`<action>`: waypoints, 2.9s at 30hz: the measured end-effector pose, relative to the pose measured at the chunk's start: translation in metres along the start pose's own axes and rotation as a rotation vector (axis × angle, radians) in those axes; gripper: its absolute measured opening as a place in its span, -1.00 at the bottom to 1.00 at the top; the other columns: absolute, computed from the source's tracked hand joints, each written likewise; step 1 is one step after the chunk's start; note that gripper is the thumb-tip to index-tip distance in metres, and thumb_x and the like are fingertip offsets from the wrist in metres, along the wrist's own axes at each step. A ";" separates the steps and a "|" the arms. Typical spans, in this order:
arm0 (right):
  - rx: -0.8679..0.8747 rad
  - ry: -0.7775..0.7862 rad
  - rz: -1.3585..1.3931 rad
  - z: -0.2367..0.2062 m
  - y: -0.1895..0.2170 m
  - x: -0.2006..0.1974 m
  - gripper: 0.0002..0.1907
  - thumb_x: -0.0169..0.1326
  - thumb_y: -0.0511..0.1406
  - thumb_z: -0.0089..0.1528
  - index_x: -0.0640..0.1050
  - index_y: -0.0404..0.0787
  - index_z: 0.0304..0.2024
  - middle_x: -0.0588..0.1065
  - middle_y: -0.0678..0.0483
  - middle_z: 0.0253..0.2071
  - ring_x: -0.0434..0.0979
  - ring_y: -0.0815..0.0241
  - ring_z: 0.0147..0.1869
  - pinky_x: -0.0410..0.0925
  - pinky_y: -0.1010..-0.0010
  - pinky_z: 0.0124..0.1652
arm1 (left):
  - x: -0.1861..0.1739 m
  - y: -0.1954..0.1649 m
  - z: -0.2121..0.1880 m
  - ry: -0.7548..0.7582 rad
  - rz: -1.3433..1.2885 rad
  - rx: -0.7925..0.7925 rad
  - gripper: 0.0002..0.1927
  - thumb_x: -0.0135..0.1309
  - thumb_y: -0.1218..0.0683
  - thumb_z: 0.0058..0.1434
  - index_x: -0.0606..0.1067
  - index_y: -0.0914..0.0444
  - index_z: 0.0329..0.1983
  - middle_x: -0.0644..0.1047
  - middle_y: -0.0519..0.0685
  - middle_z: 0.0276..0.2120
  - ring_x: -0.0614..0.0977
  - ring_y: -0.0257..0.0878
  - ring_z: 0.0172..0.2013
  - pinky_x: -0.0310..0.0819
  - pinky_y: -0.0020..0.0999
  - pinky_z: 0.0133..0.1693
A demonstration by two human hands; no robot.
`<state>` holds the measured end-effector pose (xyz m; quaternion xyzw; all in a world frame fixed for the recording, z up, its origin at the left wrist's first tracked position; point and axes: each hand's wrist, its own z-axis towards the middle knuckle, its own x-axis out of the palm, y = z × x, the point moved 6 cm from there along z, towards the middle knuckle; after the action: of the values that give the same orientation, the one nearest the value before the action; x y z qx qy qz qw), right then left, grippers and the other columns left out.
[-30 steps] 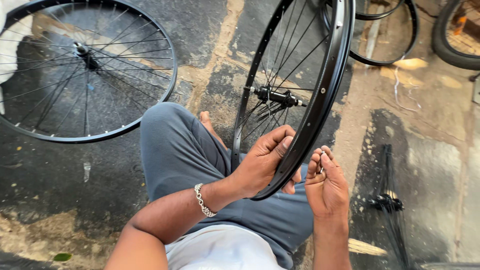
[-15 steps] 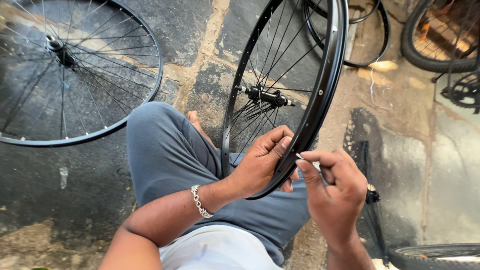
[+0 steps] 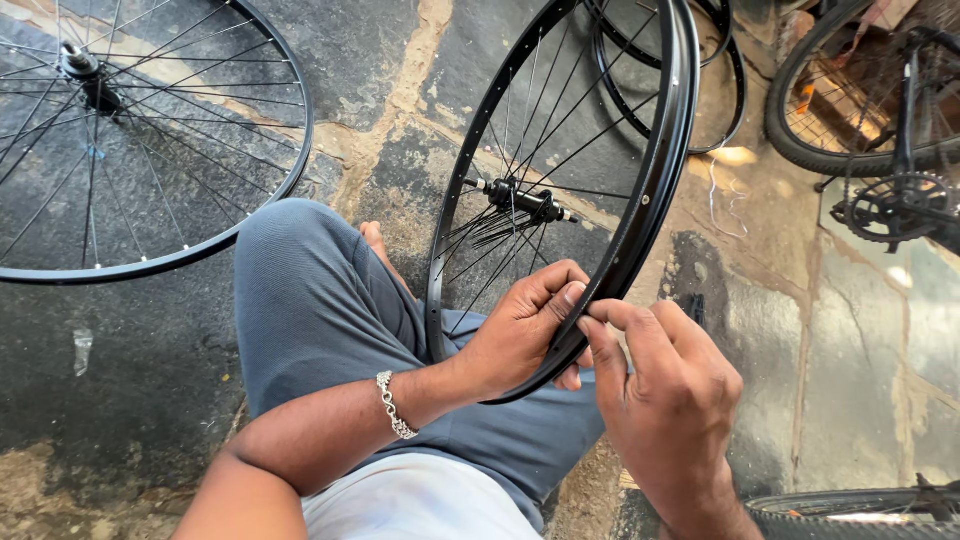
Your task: The person sits on the ground and assembles a bicycle wheel by inserting spokes into the hub and rim. They repeatedly thread the spoke ends through the rim holes and secure them with nipples, rotating the wheel to access different sections.
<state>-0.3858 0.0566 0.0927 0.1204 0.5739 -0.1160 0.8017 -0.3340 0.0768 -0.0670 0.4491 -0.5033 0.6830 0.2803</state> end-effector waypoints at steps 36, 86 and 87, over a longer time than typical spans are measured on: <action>-0.097 -0.031 -0.119 -0.002 0.001 0.002 -0.83 0.32 -0.26 0.22 0.60 -0.17 -0.22 0.40 0.08 -0.49 0.42 0.09 -0.45 0.29 0.24 -0.44 | 0.005 -0.002 0.007 0.225 -0.154 0.015 -0.68 -0.20 -0.10 0.57 0.31 0.24 0.06 0.52 -0.05 -0.32 0.62 -0.31 -0.48 0.57 -0.46 -0.41; -0.083 0.096 -0.121 -0.005 -0.034 0.039 -0.77 0.28 -0.30 0.13 0.66 -0.29 -0.21 0.59 -0.14 -0.43 0.64 0.09 -0.45 0.46 0.34 -0.42 | -0.013 0.014 0.010 0.207 -0.100 0.133 -0.70 -0.25 -0.05 0.71 0.30 0.29 0.03 0.50 -0.04 -0.36 0.60 -0.36 -0.44 0.52 -0.50 -0.39; -0.117 0.076 -0.106 -0.008 -0.035 0.042 -0.76 0.28 -0.30 0.12 0.65 -0.31 -0.21 0.58 -0.14 -0.44 0.64 0.08 -0.44 0.46 0.34 -0.42 | -0.014 0.015 0.011 0.188 -0.096 0.142 -0.69 -0.24 -0.03 0.74 0.30 0.32 0.00 0.49 -0.04 -0.34 0.58 -0.41 -0.42 0.50 -0.53 -0.36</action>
<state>-0.3915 0.0245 0.0485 0.0473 0.6153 -0.1199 0.7777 -0.3368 0.0620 -0.0853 0.4253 -0.4029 0.7418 0.3263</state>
